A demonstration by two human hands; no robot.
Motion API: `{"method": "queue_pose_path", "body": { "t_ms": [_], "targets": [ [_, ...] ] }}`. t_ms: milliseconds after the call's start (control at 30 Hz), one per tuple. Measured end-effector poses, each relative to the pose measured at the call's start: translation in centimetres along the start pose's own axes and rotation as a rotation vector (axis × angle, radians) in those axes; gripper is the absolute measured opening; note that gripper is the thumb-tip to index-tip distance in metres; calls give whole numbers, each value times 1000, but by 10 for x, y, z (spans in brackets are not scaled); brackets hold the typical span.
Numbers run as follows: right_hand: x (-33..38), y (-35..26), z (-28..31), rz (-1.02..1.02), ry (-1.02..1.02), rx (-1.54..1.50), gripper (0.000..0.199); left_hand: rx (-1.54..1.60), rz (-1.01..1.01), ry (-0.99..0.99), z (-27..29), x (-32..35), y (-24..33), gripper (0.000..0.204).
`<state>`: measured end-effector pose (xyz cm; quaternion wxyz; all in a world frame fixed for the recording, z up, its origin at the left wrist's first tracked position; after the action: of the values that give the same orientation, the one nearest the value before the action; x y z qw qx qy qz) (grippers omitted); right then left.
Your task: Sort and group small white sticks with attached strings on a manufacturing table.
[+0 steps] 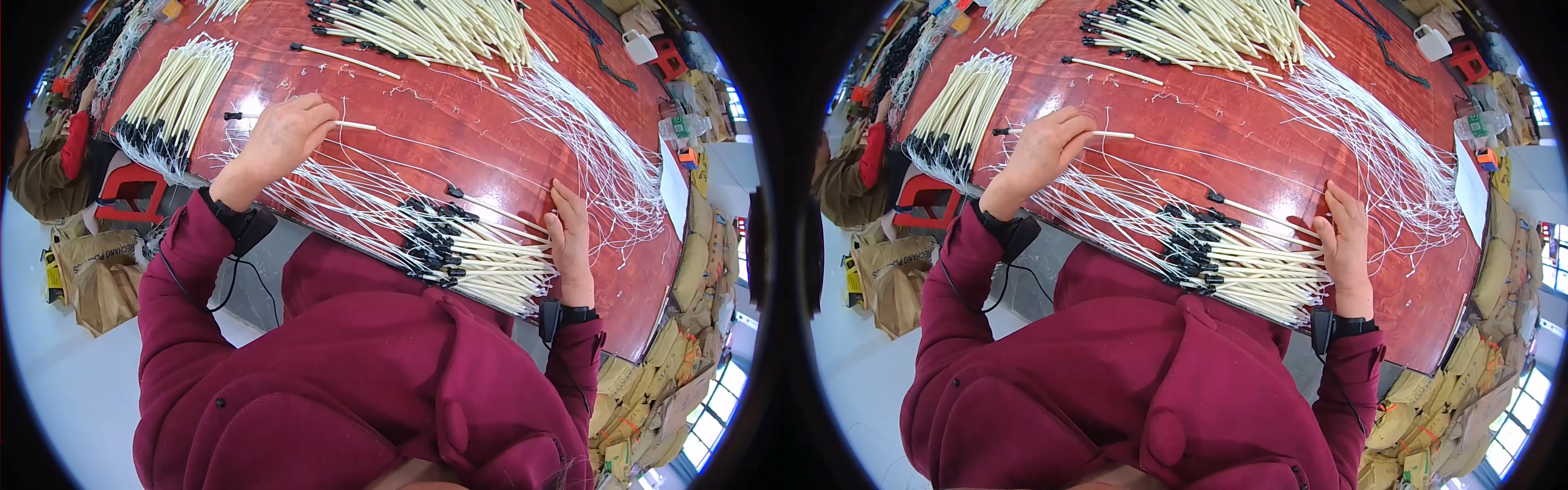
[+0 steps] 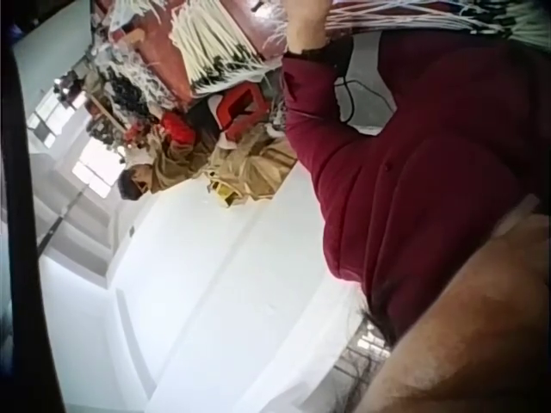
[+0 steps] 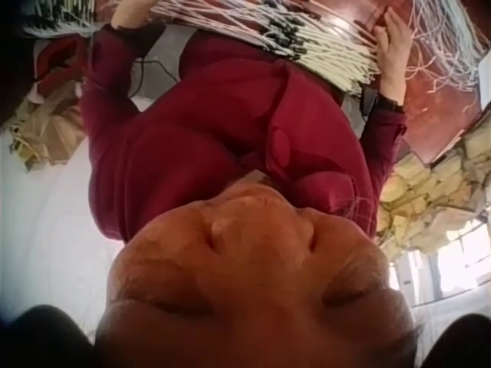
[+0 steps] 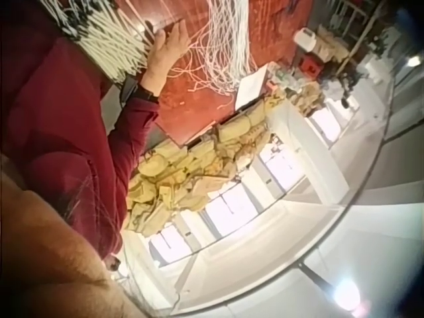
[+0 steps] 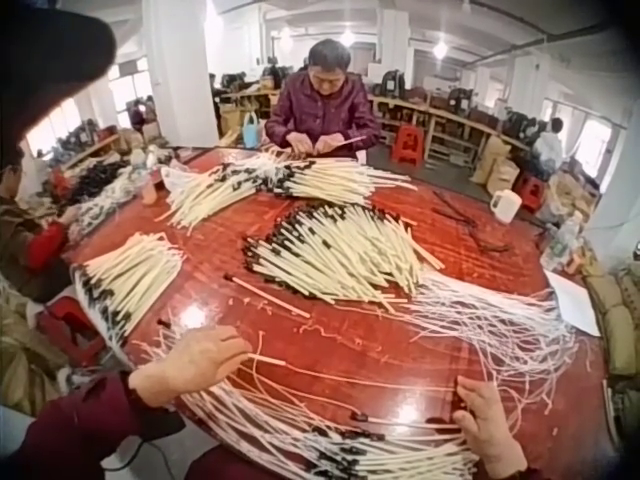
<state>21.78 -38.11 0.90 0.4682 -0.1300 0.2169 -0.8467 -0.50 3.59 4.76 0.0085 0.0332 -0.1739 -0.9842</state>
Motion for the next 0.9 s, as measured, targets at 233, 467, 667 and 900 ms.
{"method": "queue_pose_path", "body": {
  "t_ms": [233, 467, 667, 900],
  "targets": [
    [0, -1, -2, -12, 6, -12, 44, -12, -30, 2, -1, -2, 2, 9],
    [-2, -1, -2, -12, 3, -6, 43, -25, -67, 9, -18, -14, -1, 12],
    [-9, -9, -4, 48, 23, 5, 43, -101, -219, -40, -48, -60, 16, 11],
    [-25, -23, -4, 84, -102, 78, 46, -154, -476, -174, -104, -151, 117, 10]
  ]
}}
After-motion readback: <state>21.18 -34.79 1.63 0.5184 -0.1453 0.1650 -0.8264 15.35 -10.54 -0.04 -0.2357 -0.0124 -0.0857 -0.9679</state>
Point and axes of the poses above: each hand's wrist, its own x-axis away from the middle knuckle, its own z-axis out of the back of the hand, y = z × x, the point moved 2 cm from there along -x, towards the middle knuckle, and after that the axes turned 12 degrees about -y, right-handed, at the moved point
